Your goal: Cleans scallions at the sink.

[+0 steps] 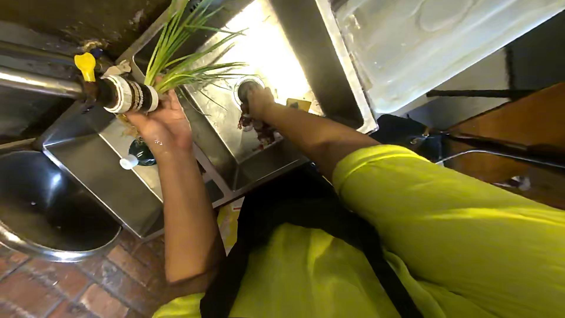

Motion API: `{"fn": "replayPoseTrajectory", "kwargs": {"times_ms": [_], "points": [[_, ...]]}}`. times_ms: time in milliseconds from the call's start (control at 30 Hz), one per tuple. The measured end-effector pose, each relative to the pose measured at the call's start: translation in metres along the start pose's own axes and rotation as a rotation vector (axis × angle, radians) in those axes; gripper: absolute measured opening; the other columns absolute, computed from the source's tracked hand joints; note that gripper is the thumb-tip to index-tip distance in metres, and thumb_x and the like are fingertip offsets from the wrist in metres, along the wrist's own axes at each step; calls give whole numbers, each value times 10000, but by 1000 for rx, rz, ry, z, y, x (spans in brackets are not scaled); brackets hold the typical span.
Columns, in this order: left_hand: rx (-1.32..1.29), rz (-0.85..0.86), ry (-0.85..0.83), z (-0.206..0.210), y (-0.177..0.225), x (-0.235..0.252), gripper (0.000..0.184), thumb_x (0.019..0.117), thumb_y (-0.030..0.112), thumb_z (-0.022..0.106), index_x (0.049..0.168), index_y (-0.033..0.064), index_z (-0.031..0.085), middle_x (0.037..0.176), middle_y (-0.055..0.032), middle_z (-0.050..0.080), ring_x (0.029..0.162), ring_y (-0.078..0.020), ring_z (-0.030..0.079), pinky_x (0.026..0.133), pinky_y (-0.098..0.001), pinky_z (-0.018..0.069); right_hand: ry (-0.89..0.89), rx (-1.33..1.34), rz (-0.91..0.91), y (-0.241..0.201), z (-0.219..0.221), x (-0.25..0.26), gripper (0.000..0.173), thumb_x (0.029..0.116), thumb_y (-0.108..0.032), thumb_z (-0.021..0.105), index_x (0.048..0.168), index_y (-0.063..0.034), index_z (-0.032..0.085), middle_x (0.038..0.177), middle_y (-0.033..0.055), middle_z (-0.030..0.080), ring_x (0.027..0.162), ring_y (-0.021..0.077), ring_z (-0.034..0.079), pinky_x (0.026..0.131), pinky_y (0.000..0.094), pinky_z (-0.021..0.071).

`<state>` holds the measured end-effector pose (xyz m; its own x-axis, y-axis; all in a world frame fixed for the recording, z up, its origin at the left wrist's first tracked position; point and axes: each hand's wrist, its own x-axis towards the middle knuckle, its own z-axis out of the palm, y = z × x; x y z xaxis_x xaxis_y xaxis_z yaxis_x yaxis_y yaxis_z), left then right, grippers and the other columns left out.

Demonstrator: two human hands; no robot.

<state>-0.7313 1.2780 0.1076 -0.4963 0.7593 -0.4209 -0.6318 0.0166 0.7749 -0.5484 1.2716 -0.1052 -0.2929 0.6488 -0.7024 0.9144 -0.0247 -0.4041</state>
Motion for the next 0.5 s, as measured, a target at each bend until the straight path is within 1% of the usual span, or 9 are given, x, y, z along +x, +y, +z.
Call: {"fn": "replayPoseTrajectory", "kwargs": {"times_ms": [67, 133, 200, 300, 367, 400, 433, 467, 500], "points": [[-9, -7, 3, 0, 0, -3, 567, 1107, 489, 49, 1487, 114, 243, 1366, -173, 483, 1264, -281, 542, 1090, -452, 462, -13, -65, -17, 1, 6, 3, 661, 988, -281, 655, 1529, 19, 422, 1602, 329, 332, 1505, 512, 281, 1186, 724, 211], [6, -15, 2, 0, 1, -4, 573, 1106, 491, 41, 1505, 118, 216, 1402, -175, 468, 1301, -278, 527, 1103, -440, 457, -37, -69, 5, -4, 14, 0, 754, 948, -261, 709, 1585, -41, 372, 1627, 332, 280, 1528, 524, 214, 1202, 758, 102], [22, -23, -7, -1, 3, -5, 583, 1104, 493, 35, 1516, 117, 205, 1423, -177, 465, 1313, -285, 523, 1110, -432, 452, -52, -38, 61, -10, 21, -3, 764, 980, -325, 655, 1620, -81, 317, 1655, 288, 263, 1543, 495, 204, 1203, 759, 62], [-5, -33, -13, -1, 5, -3, 587, 1103, 501, 43, 1516, 119, 212, 1432, -179, 454, 1336, -289, 502, 1132, -444, 430, -21, 51, 129, -14, 33, 3, 777, 1004, -347, 608, 1647, -101, 248, 1679, 259, 231, 1545, 480, 213, 1190, 777, 59], [-9, -31, -10, -1, 6, -1, 565, 1108, 493, 64, 1482, 114, 254, 1378, -179, 489, 1284, -287, 536, 1099, -452, 455, -28, 94, 165, -17, 34, 9, 897, 944, -334, 694, 1664, -140, 195, 1683, 254, 214, 1540, 484, 212, 1172, 799, 59], [-6, -29, -24, -2, 7, 0, 567, 1105, 499, 57, 1474, 118, 258, 1359, -171, 493, 1267, -280, 540, 1094, -448, 455, -36, 121, 172, -19, 33, 13, 996, 869, -299, 786, 1661, -137, 205, 1672, 266, 223, 1532, 505, 211, 1157, 826, 44], [-5, -33, -35, -4, 7, 1, 569, 1103, 504, 53, 1468, 119, 259, 1354, -168, 494, 1260, -276, 543, 1088, -444, 460, -42, 133, 181, -21, 34, 16, 1041, 823, -271, 826, 1658, -138, 218, 1663, 257, 250, 1527, 504, 222, 1144, 841, 42], [0, -39, -32, -4, 8, 1, 570, 1103, 506, 54, 1465, 120, 262, 1352, -166, 498, 1249, -272, 554, 1074, -436, 475, -44, 140, 183, -22, 33, 18, 1032, 815, -254, 824, 1653, -132, 234, 1653, 241, 284, 1520, 496, 244, 1136, 849, 58], [-3, -40, -30, -4, 8, 1, 574, 1101, 508, 48, 1471, 123, 258, 1355, -167, 495, 1243, -273, 553, 1069, -433, 476, -35, 152, 172, -23, 32, 18, 952, 843, -243, 790, 1636, -105, 280, 1634, 238, 328, 1500, 495, 288, 1130, 849, 87]]}}
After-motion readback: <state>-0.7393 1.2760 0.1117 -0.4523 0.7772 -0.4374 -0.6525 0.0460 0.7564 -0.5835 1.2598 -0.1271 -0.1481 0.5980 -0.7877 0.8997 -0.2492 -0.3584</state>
